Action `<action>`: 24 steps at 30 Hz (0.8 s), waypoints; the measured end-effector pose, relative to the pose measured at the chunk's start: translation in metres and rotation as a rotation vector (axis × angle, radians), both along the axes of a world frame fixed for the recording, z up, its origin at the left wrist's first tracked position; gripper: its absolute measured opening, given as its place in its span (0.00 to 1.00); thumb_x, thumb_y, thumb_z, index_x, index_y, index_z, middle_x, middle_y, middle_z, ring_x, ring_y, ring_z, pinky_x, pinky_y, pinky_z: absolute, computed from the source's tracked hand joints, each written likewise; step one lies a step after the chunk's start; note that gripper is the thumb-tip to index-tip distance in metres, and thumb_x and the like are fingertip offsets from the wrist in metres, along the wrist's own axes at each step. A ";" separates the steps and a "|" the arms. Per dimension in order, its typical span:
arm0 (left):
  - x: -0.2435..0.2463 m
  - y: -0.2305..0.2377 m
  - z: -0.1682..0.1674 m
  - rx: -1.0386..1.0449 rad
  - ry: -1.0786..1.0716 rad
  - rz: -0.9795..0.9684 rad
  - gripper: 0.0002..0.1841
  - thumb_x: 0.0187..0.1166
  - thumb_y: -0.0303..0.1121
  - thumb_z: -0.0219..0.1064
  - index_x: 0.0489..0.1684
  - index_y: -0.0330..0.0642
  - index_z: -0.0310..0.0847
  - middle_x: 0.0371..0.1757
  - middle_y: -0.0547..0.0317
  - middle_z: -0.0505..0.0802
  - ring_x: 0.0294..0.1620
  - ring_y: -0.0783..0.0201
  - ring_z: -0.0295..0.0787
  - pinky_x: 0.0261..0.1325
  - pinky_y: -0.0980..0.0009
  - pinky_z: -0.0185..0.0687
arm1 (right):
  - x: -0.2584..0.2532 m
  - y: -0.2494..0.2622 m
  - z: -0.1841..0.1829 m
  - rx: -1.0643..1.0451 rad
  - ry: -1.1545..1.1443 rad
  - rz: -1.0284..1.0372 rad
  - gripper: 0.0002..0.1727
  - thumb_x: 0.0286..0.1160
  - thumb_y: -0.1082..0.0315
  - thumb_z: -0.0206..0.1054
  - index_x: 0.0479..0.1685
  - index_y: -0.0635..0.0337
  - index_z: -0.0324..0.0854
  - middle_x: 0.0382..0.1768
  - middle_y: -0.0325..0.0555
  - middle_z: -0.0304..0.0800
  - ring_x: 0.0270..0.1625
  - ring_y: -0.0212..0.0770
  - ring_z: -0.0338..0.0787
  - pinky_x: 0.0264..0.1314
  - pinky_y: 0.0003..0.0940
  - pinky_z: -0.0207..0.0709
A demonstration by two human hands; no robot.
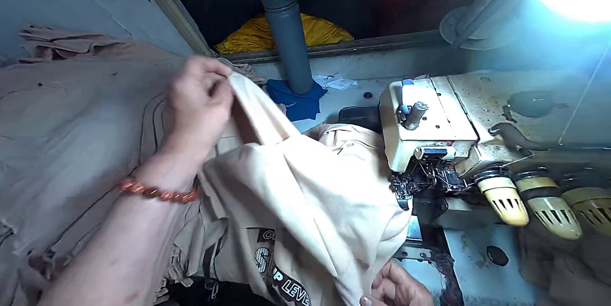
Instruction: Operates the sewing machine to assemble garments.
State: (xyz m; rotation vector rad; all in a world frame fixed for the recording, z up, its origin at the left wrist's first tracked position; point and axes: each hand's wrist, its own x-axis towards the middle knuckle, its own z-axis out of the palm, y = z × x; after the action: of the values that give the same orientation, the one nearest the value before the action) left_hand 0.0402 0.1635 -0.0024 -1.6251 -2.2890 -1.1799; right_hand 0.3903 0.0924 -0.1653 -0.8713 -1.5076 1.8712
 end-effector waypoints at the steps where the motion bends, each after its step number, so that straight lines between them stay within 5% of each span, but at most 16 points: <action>1: 0.001 0.008 -0.007 -0.105 -0.123 -0.017 0.21 0.84 0.25 0.61 0.74 0.29 0.68 0.63 0.37 0.87 0.52 0.57 0.91 0.57 0.59 0.86 | -0.002 0.002 -0.001 -0.015 0.009 -0.003 0.15 0.67 0.76 0.73 0.47 0.59 0.73 0.27 0.29 0.88 0.28 0.23 0.87 0.33 0.24 0.81; 3: 0.010 0.006 -0.030 -0.208 -0.290 -0.051 0.23 0.86 0.27 0.61 0.79 0.34 0.66 0.68 0.38 0.86 0.54 0.53 0.92 0.59 0.54 0.88 | -0.001 0.005 -0.004 0.004 0.010 0.014 0.17 0.67 0.73 0.76 0.50 0.63 0.75 0.30 0.33 0.90 0.30 0.26 0.89 0.36 0.27 0.84; 5: 0.021 -0.008 -0.055 -0.272 -0.378 -0.107 0.22 0.86 0.34 0.63 0.74 0.33 0.74 0.65 0.41 0.89 0.56 0.53 0.92 0.61 0.53 0.88 | 0.003 0.006 -0.009 0.046 -0.022 0.065 0.15 0.70 0.71 0.76 0.48 0.69 0.80 0.32 0.38 0.91 0.32 0.27 0.89 0.38 0.27 0.84; 10: 0.031 -0.034 -0.119 -0.452 -0.482 -0.198 0.33 0.78 0.44 0.72 0.81 0.38 0.72 0.77 0.45 0.84 0.78 0.51 0.79 0.79 0.49 0.73 | 0.016 0.005 -0.013 0.087 -0.015 0.155 0.08 0.73 0.75 0.72 0.43 0.73 0.87 0.33 0.44 0.94 0.33 0.26 0.91 0.41 0.27 0.86; 13: 0.038 -0.037 -0.141 -0.406 -0.362 -0.130 0.21 0.78 0.42 0.74 0.64 0.39 0.85 0.68 0.46 0.88 0.71 0.48 0.83 0.73 0.41 0.74 | 0.025 0.006 -0.016 0.107 0.006 0.163 0.09 0.74 0.76 0.70 0.43 0.76 0.88 0.40 0.49 0.94 0.44 0.28 0.92 0.53 0.28 0.86; 15: 0.040 -0.032 -0.147 -0.378 -0.278 -0.096 0.15 0.78 0.41 0.75 0.54 0.40 0.89 0.63 0.46 0.90 0.68 0.47 0.84 0.70 0.40 0.75 | 0.029 0.005 -0.015 0.077 -0.002 0.166 0.09 0.77 0.78 0.65 0.49 0.75 0.85 0.44 0.44 0.95 0.49 0.25 0.92 0.59 0.26 0.86; 17: 0.040 -0.028 -0.151 -0.348 -0.254 -0.079 0.08 0.78 0.33 0.74 0.44 0.38 0.90 0.60 0.46 0.91 0.66 0.48 0.85 0.69 0.41 0.75 | 0.031 0.002 -0.014 0.018 -0.013 0.163 0.10 0.80 0.79 0.61 0.54 0.73 0.81 0.43 0.38 0.95 0.47 0.22 0.92 0.57 0.26 0.86; 21: 0.035 -0.040 -0.151 -0.255 -0.212 -0.058 0.07 0.79 0.30 0.67 0.42 0.35 0.88 0.68 0.46 0.89 0.74 0.52 0.83 0.76 0.44 0.74 | 0.031 -0.008 -0.024 -0.074 -0.006 0.100 0.10 0.74 0.80 0.67 0.53 0.68 0.81 0.40 0.38 0.95 0.43 0.26 0.93 0.52 0.28 0.88; 23: 0.043 -0.063 -0.134 -0.161 -0.203 -0.106 0.07 0.78 0.30 0.64 0.41 0.36 0.86 0.63 0.51 0.91 0.66 0.60 0.88 0.68 0.55 0.82 | 0.032 -0.012 -0.029 -0.058 0.008 0.057 0.08 0.73 0.79 0.69 0.48 0.70 0.86 0.39 0.38 0.95 0.40 0.24 0.92 0.48 0.26 0.87; 24: 0.053 -0.077 -0.120 -0.089 -0.308 -0.132 0.06 0.79 0.29 0.62 0.43 0.40 0.85 0.52 0.60 0.93 0.53 0.71 0.90 0.57 0.68 0.86 | 0.032 -0.013 -0.030 -0.041 0.011 0.047 0.08 0.73 0.79 0.68 0.48 0.70 0.87 0.39 0.37 0.95 0.41 0.22 0.92 0.49 0.24 0.87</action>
State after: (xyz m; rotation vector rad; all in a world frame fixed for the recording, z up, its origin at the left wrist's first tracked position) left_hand 0.0932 0.0868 -0.1222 -1.7580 -2.4780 -1.4711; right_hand 0.4227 0.0791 -0.1953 -0.8501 -1.5003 1.9437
